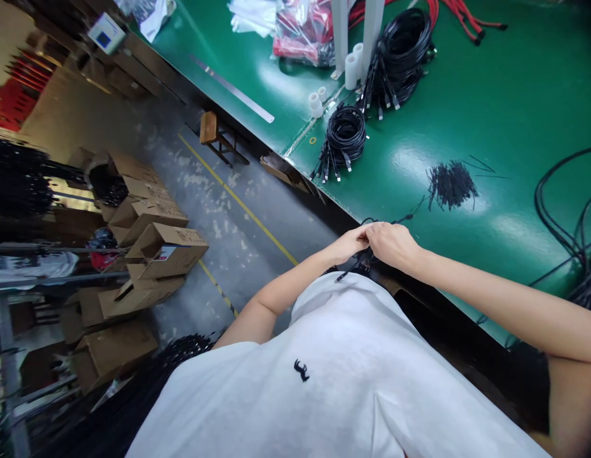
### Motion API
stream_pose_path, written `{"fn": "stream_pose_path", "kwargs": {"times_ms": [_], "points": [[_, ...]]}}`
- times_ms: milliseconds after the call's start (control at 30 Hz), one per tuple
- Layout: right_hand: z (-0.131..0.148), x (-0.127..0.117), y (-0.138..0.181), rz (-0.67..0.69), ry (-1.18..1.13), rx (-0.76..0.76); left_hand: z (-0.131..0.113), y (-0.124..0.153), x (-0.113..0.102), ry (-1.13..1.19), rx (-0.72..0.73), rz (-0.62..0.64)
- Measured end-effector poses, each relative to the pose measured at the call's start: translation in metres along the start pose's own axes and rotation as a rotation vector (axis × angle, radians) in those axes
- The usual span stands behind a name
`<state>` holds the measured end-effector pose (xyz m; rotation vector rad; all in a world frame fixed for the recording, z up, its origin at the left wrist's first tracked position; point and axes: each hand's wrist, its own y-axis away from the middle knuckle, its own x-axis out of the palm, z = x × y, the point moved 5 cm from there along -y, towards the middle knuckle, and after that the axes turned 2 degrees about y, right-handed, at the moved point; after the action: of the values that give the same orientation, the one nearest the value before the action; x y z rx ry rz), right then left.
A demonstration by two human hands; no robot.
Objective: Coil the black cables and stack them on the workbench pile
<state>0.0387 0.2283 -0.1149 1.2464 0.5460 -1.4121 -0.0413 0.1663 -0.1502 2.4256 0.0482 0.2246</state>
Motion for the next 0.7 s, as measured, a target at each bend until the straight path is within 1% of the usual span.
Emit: {"fn": "stream_pose_path", "kwargs": {"times_ms": [67, 100, 233, 267, 300, 333, 367, 433, 500, 533, 600, 667, 700], "points": [[-0.004, 0.003, -0.002, 0.035, -0.03, 0.049, -0.004, -0.006, -0.003, -0.186, 0.032, 0.016], [-0.007, 0.006, -0.003, 0.042, -0.04, 0.068, -0.008, -0.008, -0.005, -0.334, 0.062, 0.006], [-0.02, 0.018, -0.006, 0.037, -0.061, 0.138, -0.032, -0.016, -0.01, -1.087, 0.211, -0.104], [-0.022, 0.021, -0.007, 0.041, -0.063, 0.149, -0.035, -0.019, -0.008, -1.218, 0.245, -0.121], [-0.023, 0.023, -0.008, 0.049, -0.062, 0.157, -0.036, -0.022, -0.006, -1.296, 0.268, -0.132], [-0.023, 0.026, -0.009, 0.057, -0.057, 0.159, -0.034, -0.025, -0.004, -1.317, 0.271, -0.139], [-0.023, 0.027, -0.009, 0.065, -0.049, 0.153, -0.029, -0.027, -0.003, -1.281, 0.243, -0.15], [-0.021, 0.03, -0.008, 0.085, -0.026, 0.121, -0.013, -0.027, -0.001, -1.091, 0.123, -0.157], [-0.02, 0.032, -0.004, 0.111, -0.001, 0.083, 0.002, -0.021, 0.001, -0.858, 0.038, -0.102], [-0.02, 0.033, -0.001, 0.121, 0.013, 0.065, 0.005, -0.016, 0.001, -0.777, 0.047, -0.067], [-0.018, 0.033, 0.006, 0.125, 0.046, 0.029, 0.0, -0.01, -0.001, -0.746, 0.167, -0.023], [-0.015, 0.03, 0.011, 0.113, 0.076, -0.027, -0.01, -0.009, -0.004, -0.85, 0.301, 0.0], [-0.013, 0.028, 0.012, 0.103, 0.083, -0.055, -0.012, -0.012, -0.003, -0.923, 0.326, 0.028]]}}
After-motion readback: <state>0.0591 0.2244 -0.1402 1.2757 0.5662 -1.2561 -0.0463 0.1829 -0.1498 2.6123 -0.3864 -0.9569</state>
